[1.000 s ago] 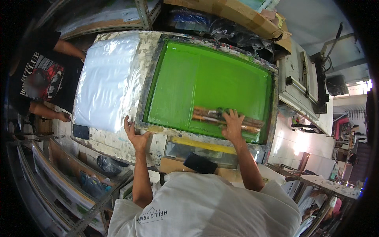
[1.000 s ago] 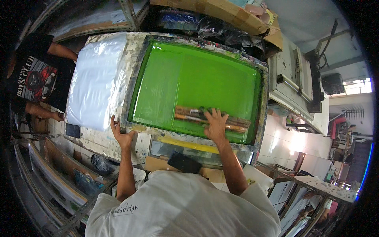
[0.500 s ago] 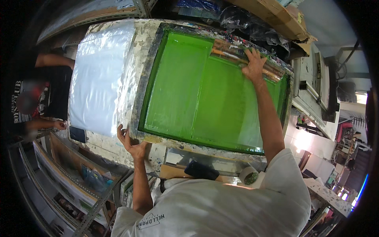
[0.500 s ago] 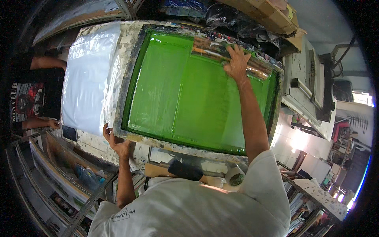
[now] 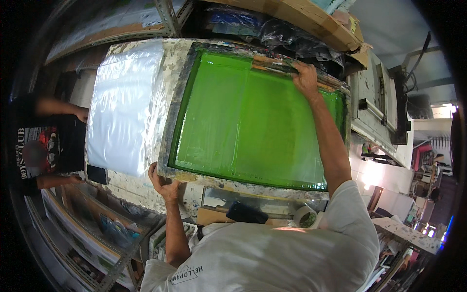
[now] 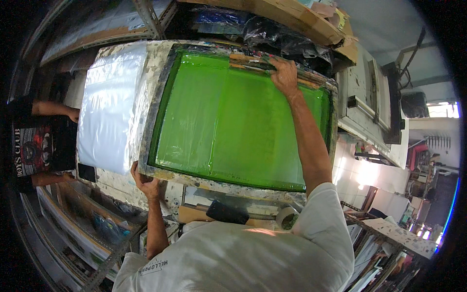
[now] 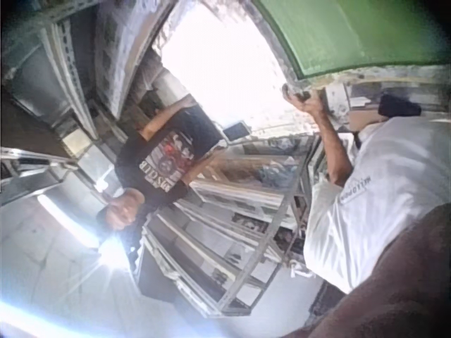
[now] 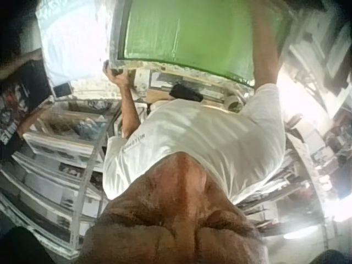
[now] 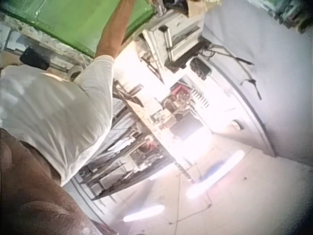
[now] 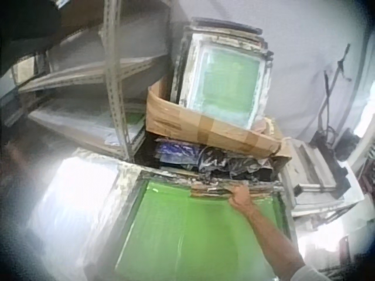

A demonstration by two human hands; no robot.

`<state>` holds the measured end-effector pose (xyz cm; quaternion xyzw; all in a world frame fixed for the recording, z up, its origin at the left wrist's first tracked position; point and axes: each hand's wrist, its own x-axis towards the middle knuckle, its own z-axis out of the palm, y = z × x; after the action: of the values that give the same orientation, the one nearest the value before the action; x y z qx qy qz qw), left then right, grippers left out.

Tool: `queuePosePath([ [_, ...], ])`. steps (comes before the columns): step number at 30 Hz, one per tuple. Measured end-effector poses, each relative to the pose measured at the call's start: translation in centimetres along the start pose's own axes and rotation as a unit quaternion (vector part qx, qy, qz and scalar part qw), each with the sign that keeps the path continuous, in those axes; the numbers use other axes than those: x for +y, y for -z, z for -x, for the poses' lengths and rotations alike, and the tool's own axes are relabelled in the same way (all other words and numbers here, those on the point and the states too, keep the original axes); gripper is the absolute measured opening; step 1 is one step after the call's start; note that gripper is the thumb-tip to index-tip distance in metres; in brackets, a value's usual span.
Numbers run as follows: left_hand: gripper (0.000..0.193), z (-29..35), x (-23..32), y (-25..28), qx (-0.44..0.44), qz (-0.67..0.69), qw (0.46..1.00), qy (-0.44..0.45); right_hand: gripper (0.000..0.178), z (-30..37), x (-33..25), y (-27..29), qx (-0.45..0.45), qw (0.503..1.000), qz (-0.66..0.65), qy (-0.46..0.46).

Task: The person performs screen printing on plastic bags by placing a bag on the workbench, lowering a screen over it, and using a squeegee to spread green ink across the screen.

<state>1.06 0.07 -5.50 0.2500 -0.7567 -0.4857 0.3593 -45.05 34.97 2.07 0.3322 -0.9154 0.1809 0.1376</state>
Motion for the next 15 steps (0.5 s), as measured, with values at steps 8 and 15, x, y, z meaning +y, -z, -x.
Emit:
queuePosePath([
  [8,0.079,1.3,-2.5,0.6,-0.007,0.088,0.995,0.043,0.039,1.7,1.9,3.9,0.02,0.984,-0.158,-0.081],
  [15,0.086,0.4,-1.8,-0.3,0.086,0.034,0.995,-0.04,0.045,8.4,-11.1,15.3,-0.092,0.871,-0.367,-0.312],
])
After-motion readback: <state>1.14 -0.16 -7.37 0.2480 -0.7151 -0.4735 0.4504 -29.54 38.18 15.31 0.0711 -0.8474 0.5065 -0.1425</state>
